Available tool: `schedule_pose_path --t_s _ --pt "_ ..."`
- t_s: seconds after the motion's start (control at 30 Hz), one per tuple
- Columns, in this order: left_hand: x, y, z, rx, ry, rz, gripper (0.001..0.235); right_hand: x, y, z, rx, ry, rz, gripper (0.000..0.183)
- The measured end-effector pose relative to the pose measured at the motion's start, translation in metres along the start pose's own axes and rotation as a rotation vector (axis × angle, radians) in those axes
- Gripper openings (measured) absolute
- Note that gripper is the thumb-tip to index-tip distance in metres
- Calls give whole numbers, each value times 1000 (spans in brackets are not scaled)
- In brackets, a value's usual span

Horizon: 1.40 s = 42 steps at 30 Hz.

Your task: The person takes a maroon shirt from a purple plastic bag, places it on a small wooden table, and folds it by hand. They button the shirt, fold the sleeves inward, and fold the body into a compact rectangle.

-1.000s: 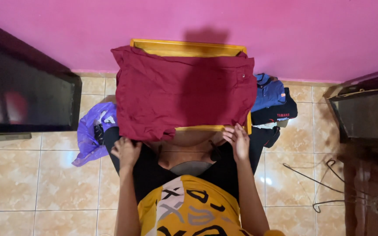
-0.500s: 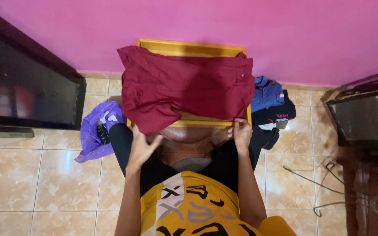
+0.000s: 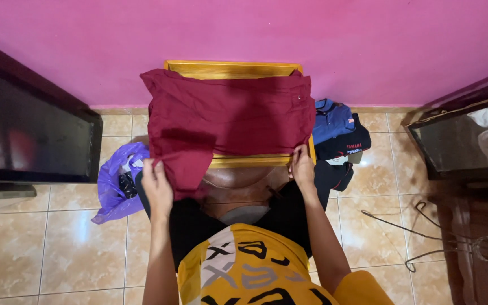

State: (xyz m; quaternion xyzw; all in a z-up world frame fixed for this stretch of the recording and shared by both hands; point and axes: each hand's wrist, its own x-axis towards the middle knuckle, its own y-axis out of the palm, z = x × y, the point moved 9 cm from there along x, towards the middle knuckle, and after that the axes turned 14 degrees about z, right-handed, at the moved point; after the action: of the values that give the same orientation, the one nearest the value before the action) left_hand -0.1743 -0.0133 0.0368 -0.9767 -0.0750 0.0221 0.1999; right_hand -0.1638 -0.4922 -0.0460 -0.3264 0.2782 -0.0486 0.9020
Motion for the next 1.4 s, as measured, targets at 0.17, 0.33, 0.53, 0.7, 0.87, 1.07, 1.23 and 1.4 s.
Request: schedule_pose_path --t_s 0.17,0.33,0.53,0.7,0.87,1.07,1.23,1.4 --pt "-22 -40 -61 -203 -12 78 23 -20 -13 13 74 -155 -138 12" --pt "-36 -57 -110 -258 -178 325 28 2 -21 -23 273 -275 -261 13" --pt "-41 -67 -25 -352 -344 382 39 -30 -44 30 3 -460 -289 82" --pt "-45 -76 28 -390 -398 263 47 12 -31 3 -505 -418 -456 33" --pt "-61 -81 -78 -161 -707 269 70 -12 -42 21 -383 -625 -352 25" --pt "-74 -96 -120 -156 -875 231 70 -22 -71 6 -202 -582 -198 23" --pt "-16 -88 -86 -504 -594 6 70 -4 -90 8 24 -393 -52 20" --pt "90 -56 -55 -808 -94 -149 51 79 -78 -23 -14 -389 -206 25"
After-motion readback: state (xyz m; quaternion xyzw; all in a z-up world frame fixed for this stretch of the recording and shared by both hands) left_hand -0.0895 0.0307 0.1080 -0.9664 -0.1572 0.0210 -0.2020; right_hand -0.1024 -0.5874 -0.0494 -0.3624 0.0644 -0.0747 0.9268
